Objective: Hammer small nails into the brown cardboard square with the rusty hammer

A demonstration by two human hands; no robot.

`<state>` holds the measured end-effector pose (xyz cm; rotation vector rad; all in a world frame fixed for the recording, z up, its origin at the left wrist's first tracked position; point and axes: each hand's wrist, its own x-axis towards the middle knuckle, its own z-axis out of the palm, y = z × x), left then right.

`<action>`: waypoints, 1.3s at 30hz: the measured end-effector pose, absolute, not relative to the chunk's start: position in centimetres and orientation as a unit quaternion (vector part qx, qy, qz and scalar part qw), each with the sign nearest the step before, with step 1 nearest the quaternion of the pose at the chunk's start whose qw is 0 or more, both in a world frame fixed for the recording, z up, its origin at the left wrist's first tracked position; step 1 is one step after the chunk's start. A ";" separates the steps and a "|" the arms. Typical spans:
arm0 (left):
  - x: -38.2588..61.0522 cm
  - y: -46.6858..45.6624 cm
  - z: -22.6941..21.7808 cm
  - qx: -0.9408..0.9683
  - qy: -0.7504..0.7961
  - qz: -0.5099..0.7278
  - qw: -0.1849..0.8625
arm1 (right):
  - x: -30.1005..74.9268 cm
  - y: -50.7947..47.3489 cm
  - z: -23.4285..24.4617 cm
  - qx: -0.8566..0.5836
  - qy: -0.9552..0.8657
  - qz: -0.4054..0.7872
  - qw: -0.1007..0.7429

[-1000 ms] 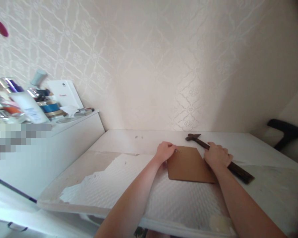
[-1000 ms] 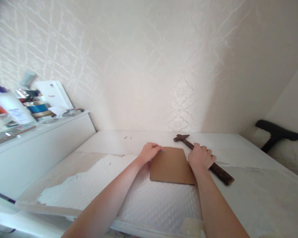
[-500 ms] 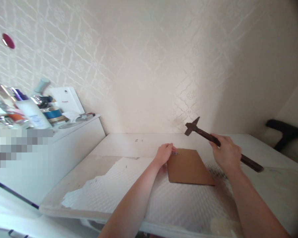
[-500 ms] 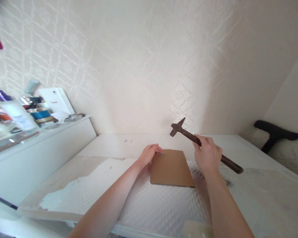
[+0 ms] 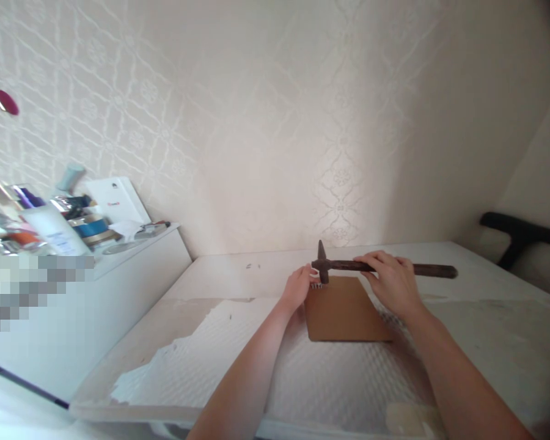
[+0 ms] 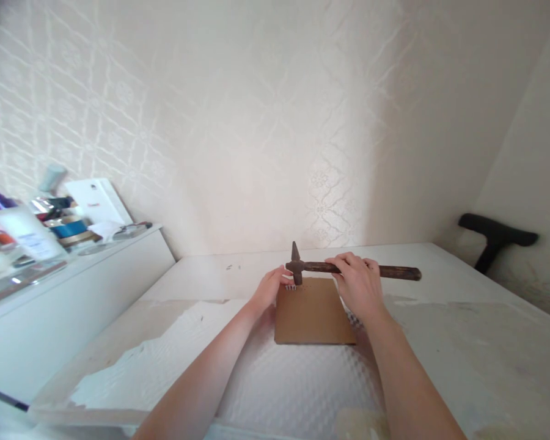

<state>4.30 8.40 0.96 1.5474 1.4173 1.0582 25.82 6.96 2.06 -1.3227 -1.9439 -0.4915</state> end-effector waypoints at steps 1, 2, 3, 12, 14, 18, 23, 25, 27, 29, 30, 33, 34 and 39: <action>4.3 8.4 0.9 0.608 0.554 0.416 0.388 | 25.8 6.9 2.1 -0.511 -0.756 -0.194 0.361; 4.3 8.5 0.9 0.608 0.553 0.416 0.389 | 25.7 6.9 2.1 -0.510 -0.755 -0.196 0.362; 4.3 8.5 0.9 0.609 0.553 0.415 0.389 | 25.7 6.9 2.1 -0.511 -0.753 -0.198 0.365; 4.0 8.3 0.8 0.614 0.554 0.416 0.379 | 26.0 7.3 1.9 -0.514 -0.751 -0.179 0.374; 3.9 8.5 0.5 0.612 0.559 0.414 0.376 | 25.9 7.3 1.9 -0.518 -0.745 -0.177 0.380; 3.8 8.9 0.0 0.612 0.558 0.415 0.375 | 25.8 7.1 2.0 -0.505 -0.759 -0.171 0.374; 3.9 8.9 0.1 0.606 0.563 0.419 0.376 | 25.7 7.1 2.0 -0.516 -0.746 -0.172 0.384; 3.9 8.8 0.3 0.612 0.559 0.421 0.369 | 25.7 7.2 1.9 -0.511 -0.753 -0.171 0.379; 3.9 8.7 0.4 0.614 0.556 0.422 0.368 | 25.7 7.2 1.9 -0.504 -0.759 -0.170 0.376; 4.0 8.6 0.5 0.610 0.557 0.421 0.374 | 25.7 7.3 1.8 -0.505 -0.755 -0.173 0.381; 4.0 8.6 0.5 0.606 0.559 0.420 0.379 | 25.7 7.3 1.8 -0.507 -0.751 -0.174 0.385; 4.0 8.6 0.6 0.608 0.560 0.418 0.376 | 25.7 7.4 1.7 -0.507 -0.753 -0.172 0.382; 4.0 8.7 0.5 0.613 0.558 0.419 0.370 | 25.7 7.4 1.7 -0.502 -0.759 -0.169 0.379; 3.8 9.1 0.0 0.608 0.558 0.416 0.382 | 25.9 7.6 1.6 -0.500 -0.754 -0.176 0.387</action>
